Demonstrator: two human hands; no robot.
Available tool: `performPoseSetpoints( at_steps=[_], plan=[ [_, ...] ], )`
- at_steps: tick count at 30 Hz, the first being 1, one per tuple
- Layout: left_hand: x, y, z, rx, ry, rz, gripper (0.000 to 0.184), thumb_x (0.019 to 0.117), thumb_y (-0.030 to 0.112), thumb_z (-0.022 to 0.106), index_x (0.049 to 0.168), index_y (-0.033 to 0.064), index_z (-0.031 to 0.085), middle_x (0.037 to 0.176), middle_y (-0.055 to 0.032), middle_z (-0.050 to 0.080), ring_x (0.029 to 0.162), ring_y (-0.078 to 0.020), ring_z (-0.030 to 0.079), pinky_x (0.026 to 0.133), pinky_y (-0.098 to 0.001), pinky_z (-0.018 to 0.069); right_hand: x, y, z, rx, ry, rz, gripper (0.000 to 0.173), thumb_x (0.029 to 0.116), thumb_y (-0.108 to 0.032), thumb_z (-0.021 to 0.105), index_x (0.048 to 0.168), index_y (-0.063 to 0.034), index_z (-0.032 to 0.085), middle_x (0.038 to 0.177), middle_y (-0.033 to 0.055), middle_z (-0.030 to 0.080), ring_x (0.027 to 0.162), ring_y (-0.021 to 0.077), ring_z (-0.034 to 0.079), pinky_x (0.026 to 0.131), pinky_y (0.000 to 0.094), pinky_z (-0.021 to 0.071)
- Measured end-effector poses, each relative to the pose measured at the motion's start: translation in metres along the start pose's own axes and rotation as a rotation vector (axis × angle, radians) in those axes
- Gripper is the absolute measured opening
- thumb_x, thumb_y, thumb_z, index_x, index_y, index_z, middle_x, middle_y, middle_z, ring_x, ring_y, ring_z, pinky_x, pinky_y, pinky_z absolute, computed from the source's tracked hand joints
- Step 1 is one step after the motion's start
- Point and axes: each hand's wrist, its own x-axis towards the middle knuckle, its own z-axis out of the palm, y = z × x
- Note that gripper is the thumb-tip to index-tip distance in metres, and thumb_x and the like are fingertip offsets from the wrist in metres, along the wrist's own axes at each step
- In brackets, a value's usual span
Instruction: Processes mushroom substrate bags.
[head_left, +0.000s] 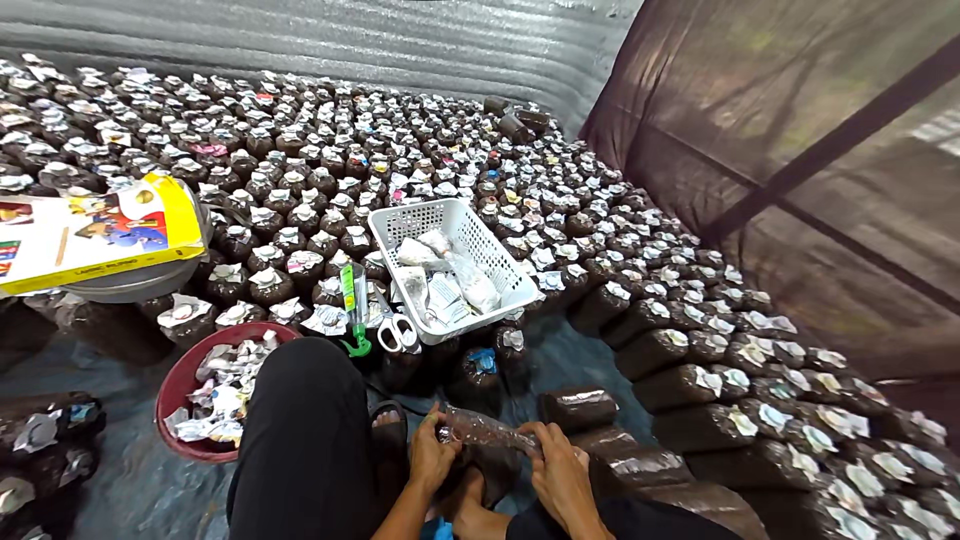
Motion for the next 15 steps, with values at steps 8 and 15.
performPoseSetpoints(
  at_steps=[8,15],
  plan=[
    [0.002,-0.002,0.000,-0.048,-0.003,0.020,0.041,0.0754,0.005,0.081,0.115,0.0042,0.070,0.149,-0.0142,0.056,0.135,-0.0201,0.056,0.110,-0.0362,0.0475,0.005,0.013,0.001,0.192,-0.139,0.124,0.036,0.0932,-0.008,0.063,0.128,-0.0158,0.067,0.117,0.0134,0.067,0.108,0.0333,0.066,0.094,0.0641,0.0455],
    [0.002,-0.004,0.001,-0.052,0.009,0.032,0.034,0.0767,0.009,0.082,0.109,0.0075,0.071,0.147,-0.0125,0.058,0.131,-0.0194,0.059,0.108,-0.0362,0.0493,0.015,0.038,0.015,0.598,-0.272,0.281,0.036,0.0922,-0.004,0.061,0.128,-0.0069,0.064,0.120,0.0137,0.069,0.109,0.0234,0.068,0.095,0.0458,0.0554]
  ],
)
